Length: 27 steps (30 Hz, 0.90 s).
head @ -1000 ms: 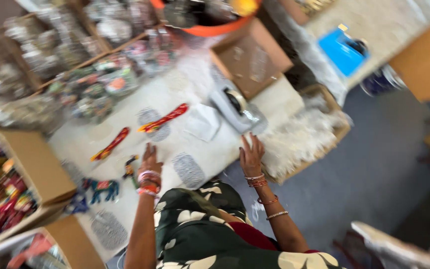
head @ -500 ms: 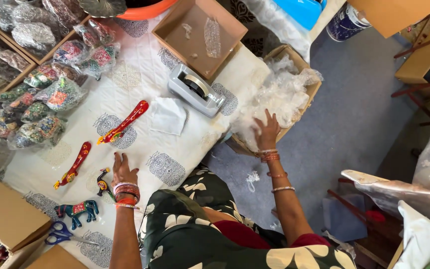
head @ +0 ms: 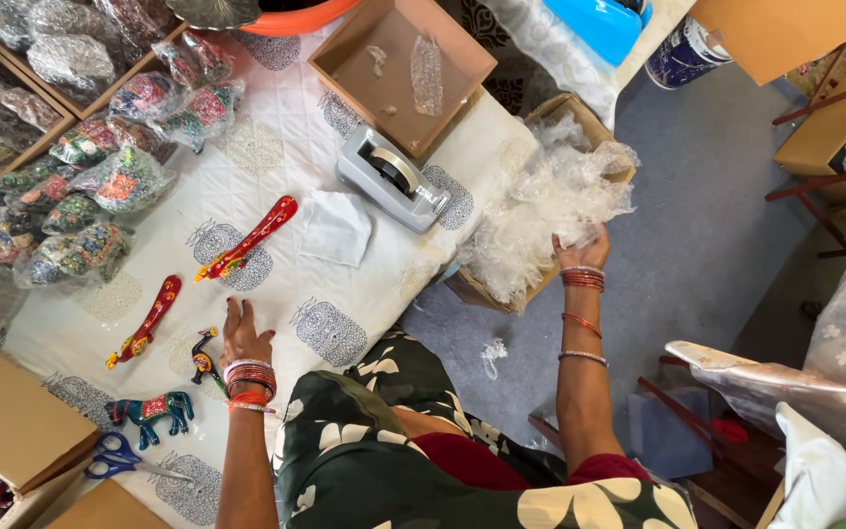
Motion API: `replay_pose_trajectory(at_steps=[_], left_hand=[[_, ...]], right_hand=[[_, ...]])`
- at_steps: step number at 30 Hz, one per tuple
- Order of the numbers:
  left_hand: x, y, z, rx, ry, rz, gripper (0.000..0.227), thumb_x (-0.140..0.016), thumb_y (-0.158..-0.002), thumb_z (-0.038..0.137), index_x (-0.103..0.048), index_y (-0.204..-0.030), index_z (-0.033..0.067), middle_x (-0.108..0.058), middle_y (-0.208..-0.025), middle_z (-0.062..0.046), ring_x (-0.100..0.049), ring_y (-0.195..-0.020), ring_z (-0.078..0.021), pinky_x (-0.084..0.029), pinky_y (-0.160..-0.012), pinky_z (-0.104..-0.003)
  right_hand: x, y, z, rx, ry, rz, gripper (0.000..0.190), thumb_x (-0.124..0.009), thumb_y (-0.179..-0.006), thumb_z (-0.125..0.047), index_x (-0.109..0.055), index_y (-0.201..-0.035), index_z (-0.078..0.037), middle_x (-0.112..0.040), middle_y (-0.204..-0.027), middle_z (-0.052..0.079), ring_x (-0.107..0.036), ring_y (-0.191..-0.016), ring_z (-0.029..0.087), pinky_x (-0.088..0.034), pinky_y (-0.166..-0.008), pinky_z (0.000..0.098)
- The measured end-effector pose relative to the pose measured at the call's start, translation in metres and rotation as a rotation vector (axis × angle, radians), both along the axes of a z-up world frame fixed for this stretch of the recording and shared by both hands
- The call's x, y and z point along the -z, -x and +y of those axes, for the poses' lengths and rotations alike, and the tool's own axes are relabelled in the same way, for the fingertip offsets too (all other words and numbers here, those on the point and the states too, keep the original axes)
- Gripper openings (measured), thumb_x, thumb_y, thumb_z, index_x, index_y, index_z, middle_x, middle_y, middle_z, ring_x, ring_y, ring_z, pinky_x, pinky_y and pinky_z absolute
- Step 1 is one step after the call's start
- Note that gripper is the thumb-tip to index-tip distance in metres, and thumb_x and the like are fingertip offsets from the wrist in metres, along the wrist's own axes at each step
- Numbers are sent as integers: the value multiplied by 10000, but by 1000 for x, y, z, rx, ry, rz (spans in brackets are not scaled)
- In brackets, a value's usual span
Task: The person wipes a small red decorative figurine with a white cloth, then wraps it in bubble wrap. The person handles the figurine and bubble wrap by hand, placing the wrapped item on the table among other packaged items.
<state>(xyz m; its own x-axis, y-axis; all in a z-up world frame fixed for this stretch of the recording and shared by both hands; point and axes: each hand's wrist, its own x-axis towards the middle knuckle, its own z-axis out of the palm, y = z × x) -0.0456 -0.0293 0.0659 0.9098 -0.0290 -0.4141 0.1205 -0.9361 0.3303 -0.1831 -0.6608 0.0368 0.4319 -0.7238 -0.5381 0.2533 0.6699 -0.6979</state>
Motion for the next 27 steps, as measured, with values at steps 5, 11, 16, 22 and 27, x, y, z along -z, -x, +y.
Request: replay_pose_trajectory(at_steps=[5,11,16,22,27], left_hand=[[-4,-1,0,-7,16,-7,780,-808,-823,155,-456,-1520,157,-275,-1679,10,-389,-1467,-239,-495,-1030,-591],[3,-2,4,-15,33,11,775,-813,-818,163,-469,-1513,163,-283,-1682,16,-400,-1464,-240,-498,-1028,-606],[-8,-3,0,-17,23,15,774,-818,-816,164,-474,-1510,170,-289,-1674,22,-404,-1462,-237,-493,-1018,-604],[1,1,5,-13,21,-10,779,-818,-806,165,-476,-1506,150,-300,-1668,1,-418,-1445,-260,-494,-1026,-578],[-20,-4,-4,-29,-2,29,756,-814,-826,175,-483,-1506,164,-304,-1670,15,-414,-1459,-235,-483,-1034,-560]], right_hand=[[9,11,-12,44,-26,-70,327,-561,-957,-451,-576,-1109,-161,-657,-1163,67,-671,-1124,290,-517,-925,550],[13,16,-15,70,42,-32,365,-538,-1008,-408,-645,-1146,-87,-708,-1038,101,-669,-1040,299,-566,-965,562],[84,34,-33,-541,1192,871,381,-501,-1105,-267,-390,-1371,-18,-378,-1488,108,-389,-1382,246,-357,-1145,371],[1,-11,69,-540,1362,1117,764,-522,-1053,-438,-232,-1659,-73,-295,-1698,207,-309,-1543,397,-281,-1257,548],[-67,-53,153,-935,1536,1288,1072,-646,-789,-681,-199,-1595,-133,-17,-1650,212,4,-1498,385,-143,-1170,660]])
